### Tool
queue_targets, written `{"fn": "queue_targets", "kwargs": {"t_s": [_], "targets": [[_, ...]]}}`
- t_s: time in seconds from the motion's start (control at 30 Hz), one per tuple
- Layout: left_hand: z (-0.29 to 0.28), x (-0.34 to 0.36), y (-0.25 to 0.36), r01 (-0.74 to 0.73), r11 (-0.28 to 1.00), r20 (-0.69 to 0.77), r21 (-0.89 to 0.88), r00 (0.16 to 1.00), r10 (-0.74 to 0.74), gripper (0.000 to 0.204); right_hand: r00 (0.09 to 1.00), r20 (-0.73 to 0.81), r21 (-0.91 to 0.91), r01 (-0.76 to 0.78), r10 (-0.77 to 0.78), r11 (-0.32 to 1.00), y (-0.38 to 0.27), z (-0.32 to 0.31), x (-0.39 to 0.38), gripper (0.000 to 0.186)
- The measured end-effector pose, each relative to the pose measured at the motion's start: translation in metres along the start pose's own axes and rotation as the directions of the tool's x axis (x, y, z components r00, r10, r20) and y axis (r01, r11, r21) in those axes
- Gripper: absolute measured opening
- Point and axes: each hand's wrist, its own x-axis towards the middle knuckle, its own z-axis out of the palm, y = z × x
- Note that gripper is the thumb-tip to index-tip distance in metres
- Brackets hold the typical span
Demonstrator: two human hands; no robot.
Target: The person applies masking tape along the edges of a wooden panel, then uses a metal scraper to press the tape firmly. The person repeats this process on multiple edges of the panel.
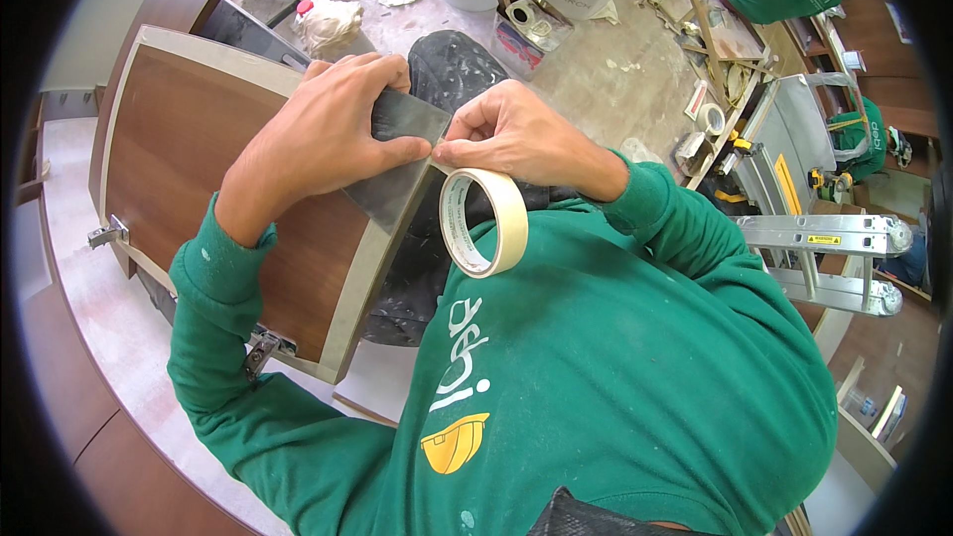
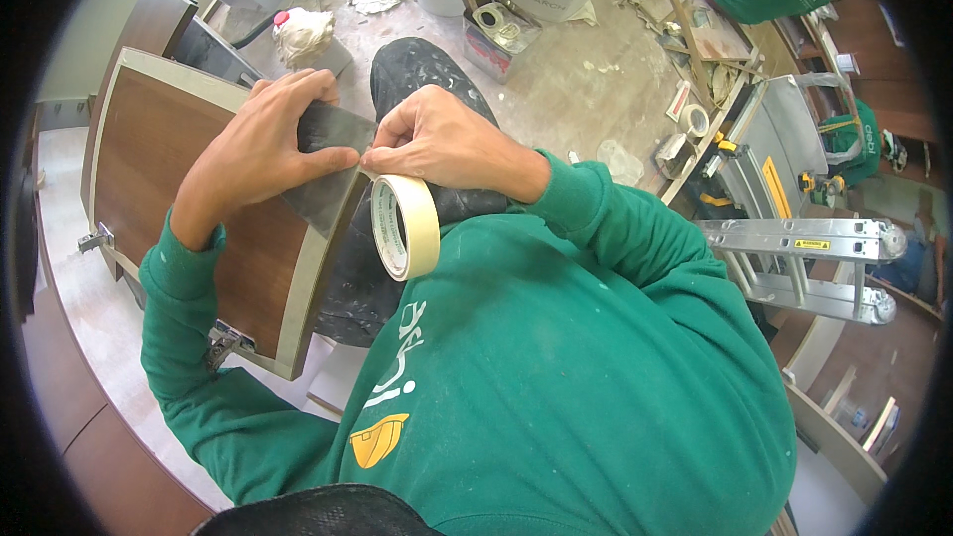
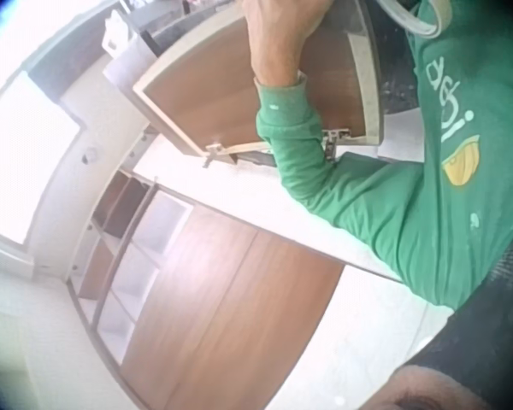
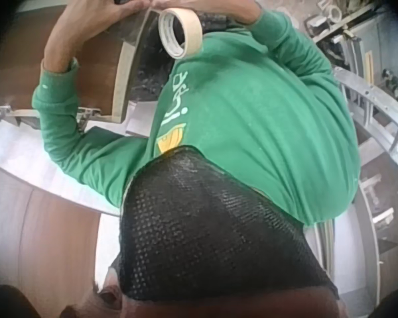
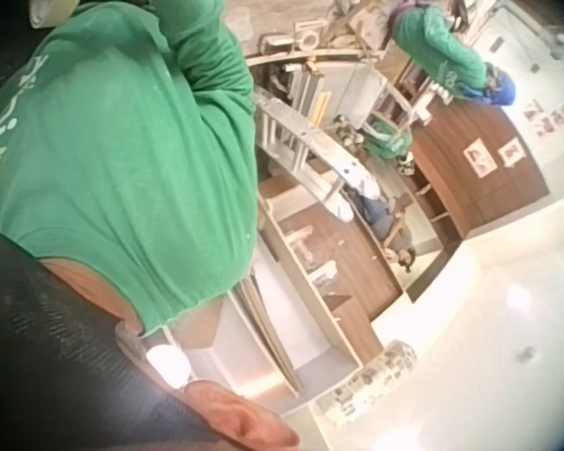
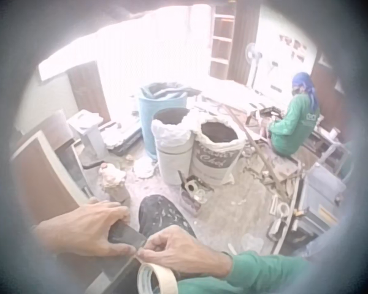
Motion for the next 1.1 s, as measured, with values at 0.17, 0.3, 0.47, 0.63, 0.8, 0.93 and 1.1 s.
{"fn": "queue_targets", "kwargs": {"t_s": [0.17,0.3,0.47,0.63,0.8,0.93,1.1], "targets": [[0.005,-0.003,-0.006,-0.058,0.998,-0.094,-0.031,0.994,0.055,0.056,0.999,0.015,-0.034,0.039,-0.039,0.999,0.003,0.001,0.001,0.023],[0.004,-0.002,-0.005,-0.014,0.999,-0.038,-0.029,0.999,0.013,0.064,1.000,0.023,-0.013,0.019,-0.019,1.000,0.005,0.001,0.002,0.021],[0.000,0.000,-0.003,0.036,0.999,0.037,-0.025,0.999,-0.035,0.076,0.999,0.010,-0.044,0.035,-0.034,0.998,0.005,0.002,0.003,0.020],[0.001,-0.001,-0.003,0.033,0.999,0.026,-0.034,0.999,-0.032,0.072,0.984,-0.114,-0.169,0.113,-0.133,0.979,-0.002,0.012,-0.003,0.023],[0.005,0.000,-0.006,0.011,1.000,0.011,-0.026,1.000,-0.011,0.067,0.974,-0.147,-0.258,0.129,-0.171,0.957,-0.006,0.015,-0.005,0.024],[0.006,0.001,-0.007,0.001,1.000,0.000,-0.030,1.000,-0.001,0.064,0.971,-0.159,-0.298,0.127,-0.180,0.946,-0.008,0.016,-0.005,0.024],[0.004,0.002,-0.006,0.014,1.000,0.023,-0.028,1.000,-0.013,0.062,0.978,-0.157,-0.207,0.100,-0.134,0.973,-0.003,0.013,-0.005,0.027]]}}
